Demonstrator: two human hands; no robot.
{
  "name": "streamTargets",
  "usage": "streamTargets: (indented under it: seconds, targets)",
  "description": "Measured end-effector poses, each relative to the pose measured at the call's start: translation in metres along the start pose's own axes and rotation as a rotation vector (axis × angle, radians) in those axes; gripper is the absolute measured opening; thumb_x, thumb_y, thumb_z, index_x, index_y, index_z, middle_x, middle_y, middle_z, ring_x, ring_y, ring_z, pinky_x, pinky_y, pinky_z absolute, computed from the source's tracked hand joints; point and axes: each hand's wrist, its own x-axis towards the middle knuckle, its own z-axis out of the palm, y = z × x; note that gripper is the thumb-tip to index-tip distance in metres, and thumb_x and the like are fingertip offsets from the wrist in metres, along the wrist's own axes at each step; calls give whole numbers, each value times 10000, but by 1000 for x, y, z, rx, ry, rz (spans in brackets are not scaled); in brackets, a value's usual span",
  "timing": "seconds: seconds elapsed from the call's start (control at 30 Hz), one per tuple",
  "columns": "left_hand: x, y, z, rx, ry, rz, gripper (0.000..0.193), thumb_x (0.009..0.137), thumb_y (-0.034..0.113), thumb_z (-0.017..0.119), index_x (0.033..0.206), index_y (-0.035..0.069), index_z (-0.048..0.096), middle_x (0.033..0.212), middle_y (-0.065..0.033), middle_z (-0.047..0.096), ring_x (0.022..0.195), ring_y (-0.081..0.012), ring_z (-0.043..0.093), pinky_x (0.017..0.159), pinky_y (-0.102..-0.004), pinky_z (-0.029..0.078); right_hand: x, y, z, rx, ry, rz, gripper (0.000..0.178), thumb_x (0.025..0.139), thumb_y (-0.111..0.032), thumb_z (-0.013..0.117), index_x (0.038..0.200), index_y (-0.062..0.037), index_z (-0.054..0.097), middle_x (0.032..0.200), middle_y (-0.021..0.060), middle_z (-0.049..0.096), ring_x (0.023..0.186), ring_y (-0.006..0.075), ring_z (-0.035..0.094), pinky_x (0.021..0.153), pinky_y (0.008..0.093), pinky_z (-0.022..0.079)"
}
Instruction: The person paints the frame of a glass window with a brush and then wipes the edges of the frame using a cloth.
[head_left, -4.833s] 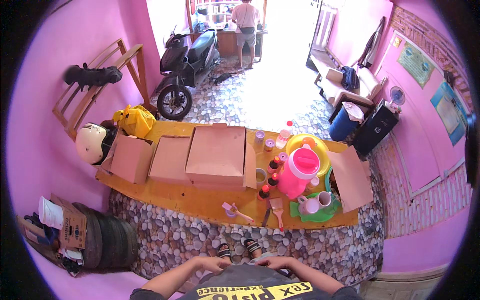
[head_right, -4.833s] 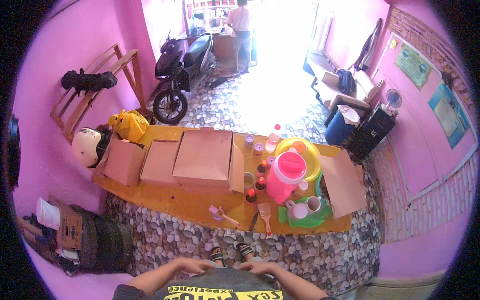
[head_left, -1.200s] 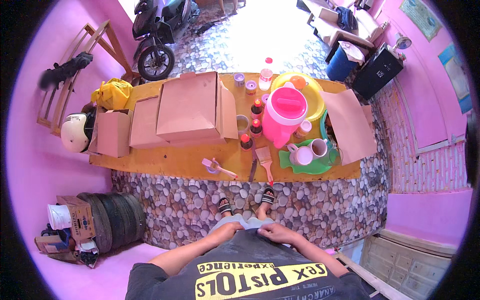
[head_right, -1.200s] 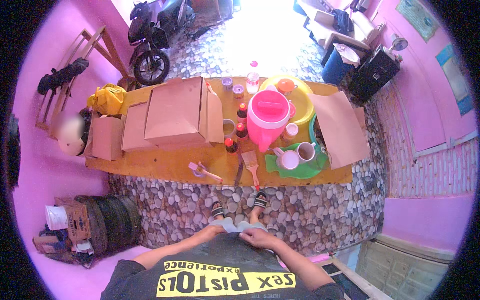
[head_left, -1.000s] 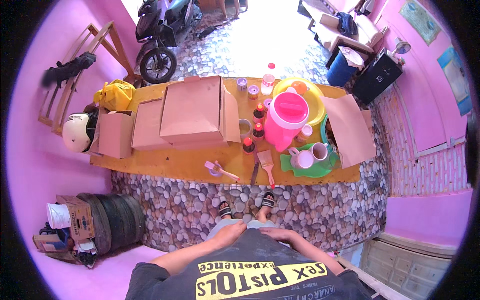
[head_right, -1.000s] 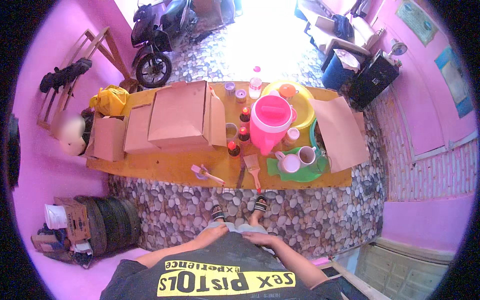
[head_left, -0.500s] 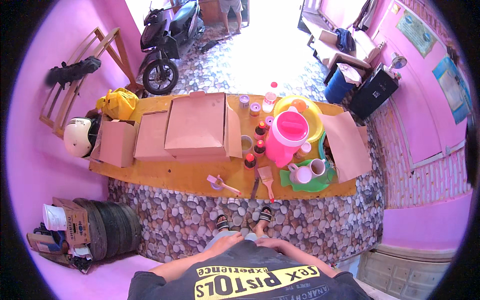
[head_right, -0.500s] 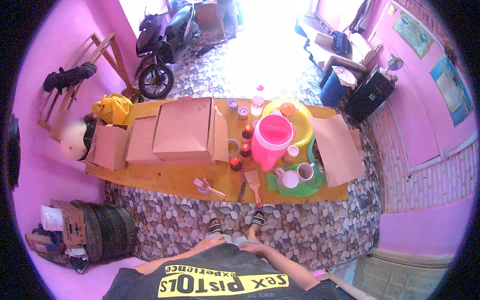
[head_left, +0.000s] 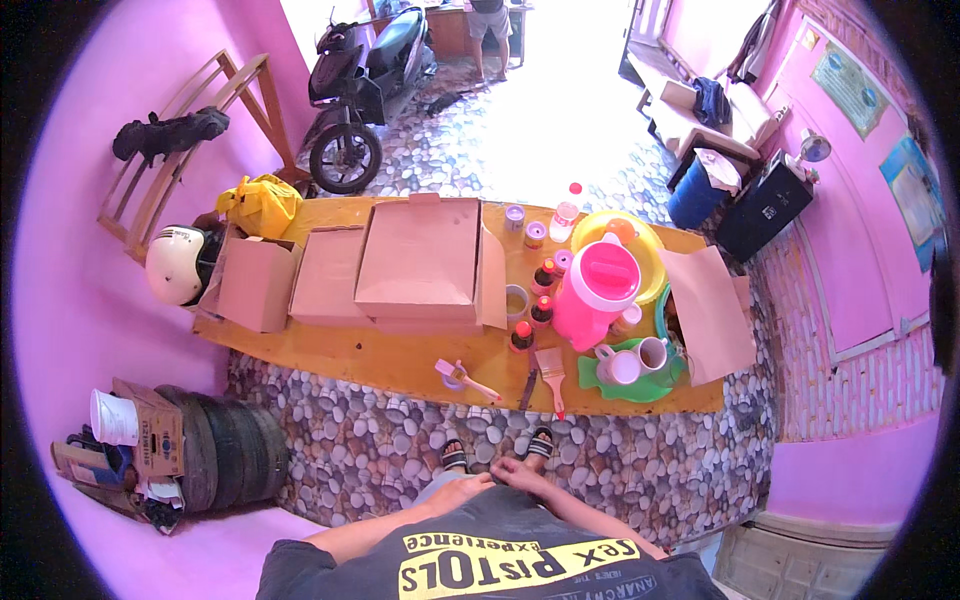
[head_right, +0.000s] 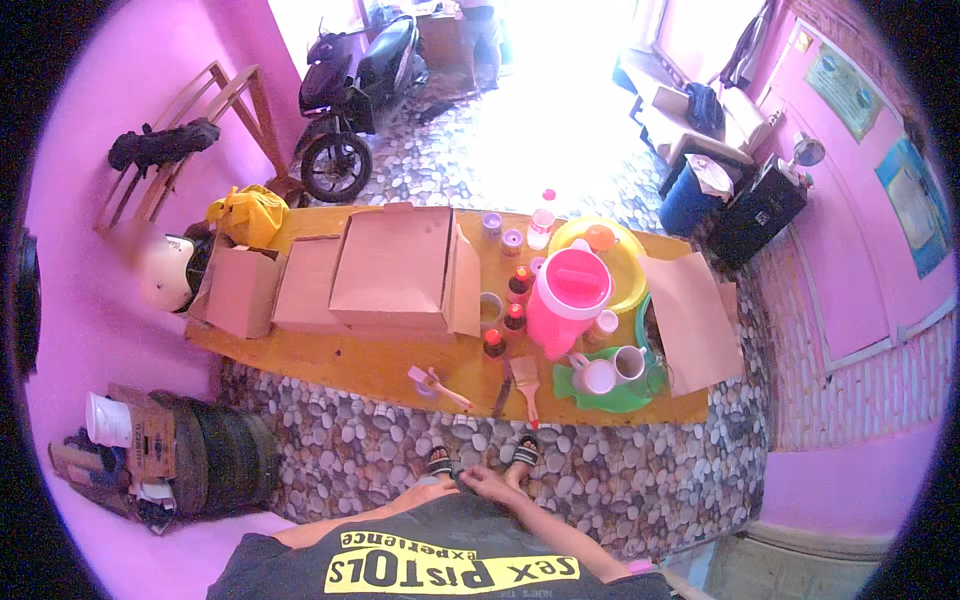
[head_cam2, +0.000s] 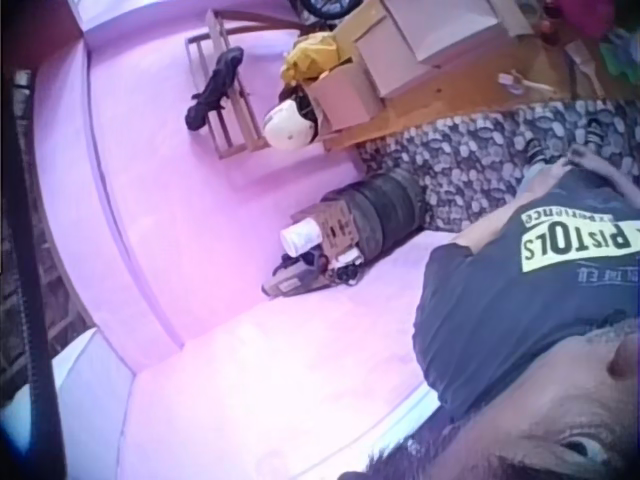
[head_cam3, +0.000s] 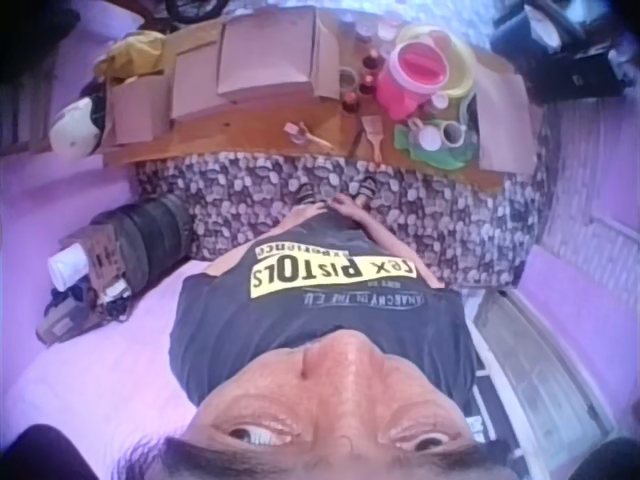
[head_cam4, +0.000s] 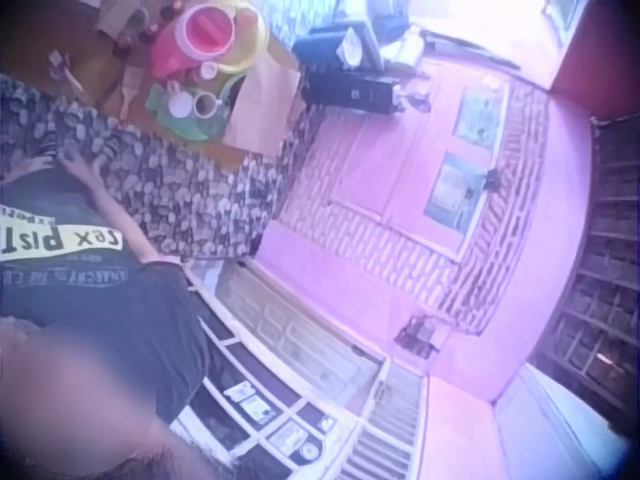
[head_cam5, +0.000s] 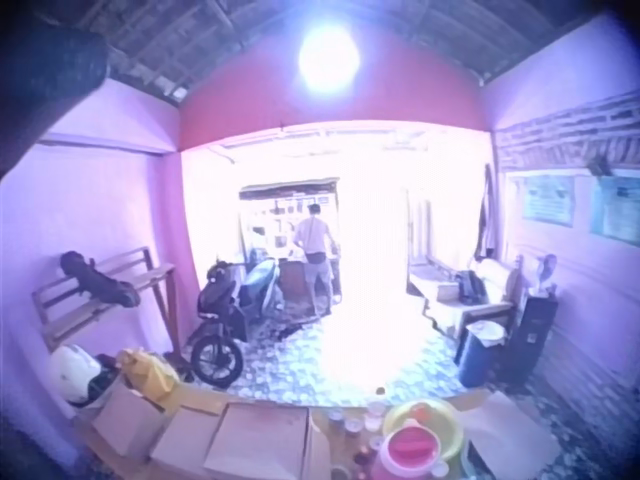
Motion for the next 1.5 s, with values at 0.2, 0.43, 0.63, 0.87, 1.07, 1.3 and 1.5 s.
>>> streamTargets:
  seconds: [0.2, 0.43, 0.63, 0.87, 1.07, 1.3, 1.5]
  targets:
    - [4, -26, 9, 89, -71, 47, 265, 950, 282, 547, 1105, 73, 595, 1027, -206, 650, 934, -391, 655, 768, -475, 513, -2, 4, -7, -321, 154, 131, 403, 929, -447, 611, 1062, -73, 676, 1036, 152, 714, 949, 296, 690, 822, 417, 532]
    - [8, -10, -14, -65, -453, -242, 278, 940, 277, 560, 1114, 75, 638, 1044, -196, 693, 989, -345, 670, 857, -443, 498, -36, -26, 17, -496, -4, 240, 424, 879, -457, 623, 1096, -94, 647, 1056, 202, 696, 1026, 375, 658, 841, 503, 512]
    - [15, -30, -23, -342, -759, -269, 311, 929, 202, 630, 1180, 21, 598, 1102, -105, 668, 1020, -168, 588, 904, -344, 460, -76, -77, -21, -238, 121, -22, 528, 881, -493, 689, 1065, -13, 571, 1006, 143, 647, 937, 232, 627, 814, 356, 500]
    - [30, -62, -10, -332, -786, -256, 355, 959, 291, 639, 1182, 17, 604, 1064, -21, 670, 989, -104, 567, 879, -298, 463, -102, -80, -48, 130, -437, -35, 394, 1014, -370, 549, 1239, -51, 610, 1131, 36, 648, 1100, 119, 557, 968, 304, 426]
    - [43, -42, -11, -336, -732, -160, 408, 911, 263, 681, 1215, 4, 599, 1107, -71, 691, 988, -136, 593, 881, -330, 473, -114, -93, -70, 31, -466, -5, 431, 1025, -429, 506, 1206, -50, 605, 1082, 42, 639, 1048, 104, 548, 926, 302, 432]
    - [67, -27, -4, -258, -702, -110, 375, 872, 258, 690, 1129, -5, 618, 1029, -119, 693, 959, -155, 613, 838, -365, 481, -130, -112, -75, 13, -266, 174, 514, 1026, -519, 453, 1102, -39, 623, 956, 59, 645, 930, 158, 586, 845, 315, 450]
    - [71, -23, 7, 145, -701, -204, 396, 917, 350, 622, 1077, -12, 622, 1003, -179, 683, 935, -274, 653, 811, -401, 493, -127, -71, -78, -25, -115, 139, 518, 987, -536, 513, 1016, -42, 664, 909, 141, 650, 861, 283, 623, 797, 375, 484]
